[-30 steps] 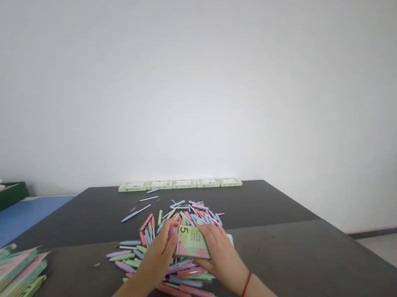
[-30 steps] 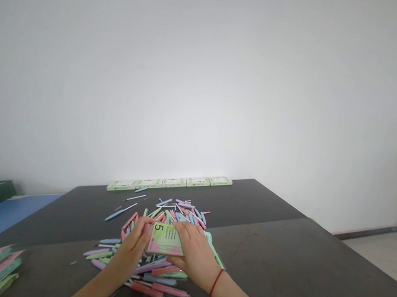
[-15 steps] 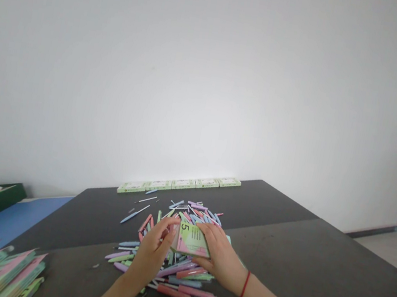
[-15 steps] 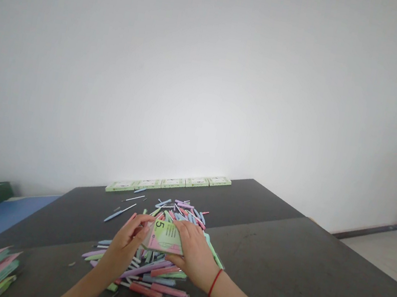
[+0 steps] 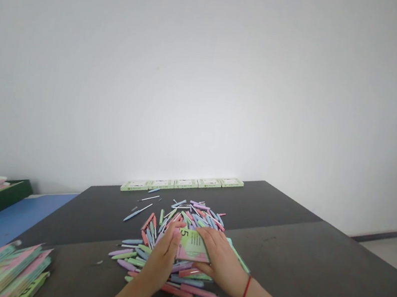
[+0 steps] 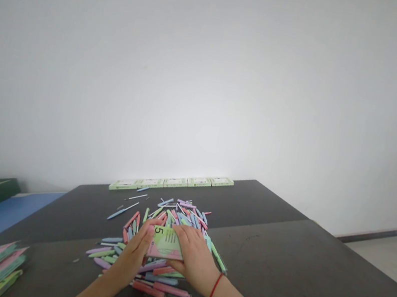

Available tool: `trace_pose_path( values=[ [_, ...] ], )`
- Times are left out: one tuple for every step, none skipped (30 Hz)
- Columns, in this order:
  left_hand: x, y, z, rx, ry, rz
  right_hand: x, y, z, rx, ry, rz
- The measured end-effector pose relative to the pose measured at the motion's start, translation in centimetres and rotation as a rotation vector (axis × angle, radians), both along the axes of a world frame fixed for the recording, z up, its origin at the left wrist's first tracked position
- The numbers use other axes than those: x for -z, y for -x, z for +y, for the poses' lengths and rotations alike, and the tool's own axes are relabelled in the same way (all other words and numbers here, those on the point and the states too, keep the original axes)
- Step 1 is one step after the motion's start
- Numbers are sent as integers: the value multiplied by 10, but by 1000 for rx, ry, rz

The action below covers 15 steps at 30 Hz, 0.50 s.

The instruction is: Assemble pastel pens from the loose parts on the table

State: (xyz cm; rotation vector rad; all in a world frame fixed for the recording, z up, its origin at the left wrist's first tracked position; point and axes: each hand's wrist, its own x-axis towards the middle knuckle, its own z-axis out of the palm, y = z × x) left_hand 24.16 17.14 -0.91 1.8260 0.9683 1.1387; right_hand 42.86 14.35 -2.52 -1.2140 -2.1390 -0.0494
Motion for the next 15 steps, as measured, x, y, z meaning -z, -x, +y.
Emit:
trace_pose_path(
  values=[
    [1,0,0,9,25,-5,0,0,0,-1,3,-2],
    [2,0,-1,20,51,-12,1,0,0,-2,8,0],
    [2,0,-1,36,77,-23,1,0,0,-3,13,4],
    [2,1,-1,55,101,-38,1,0,0,-5,20,10],
    [3,1,-1,75,122,-55,1,0,0,-8,26,18],
    [3,1,-1,97,142,-74,1,0,0,-10,30,26],
    [3,1,-1,117,159,-90,1,-1,0,-11,31,31],
    [3,1,-1,132,174,-101,1,-1,0,-13,31,32],
    [3,2,0,141,187,-106,1,0,0,-14,31,30],
    [4,2,1,143,194,-106,1,0,0,-14,30,26],
    [4,2,2,137,189,-103,1,0,0,-12,30,22],
    [5,2,3,125,173,-97,0,0,0,-10,30,17],
    [6,3,5,113,150,-89,0,0,0,-7,32,12],
    [7,3,6,101,126,-81,-1,0,-1,-2,34,6],
    [8,4,7,92,103,-76,-1,1,-1,2,34,0]
  ],
)
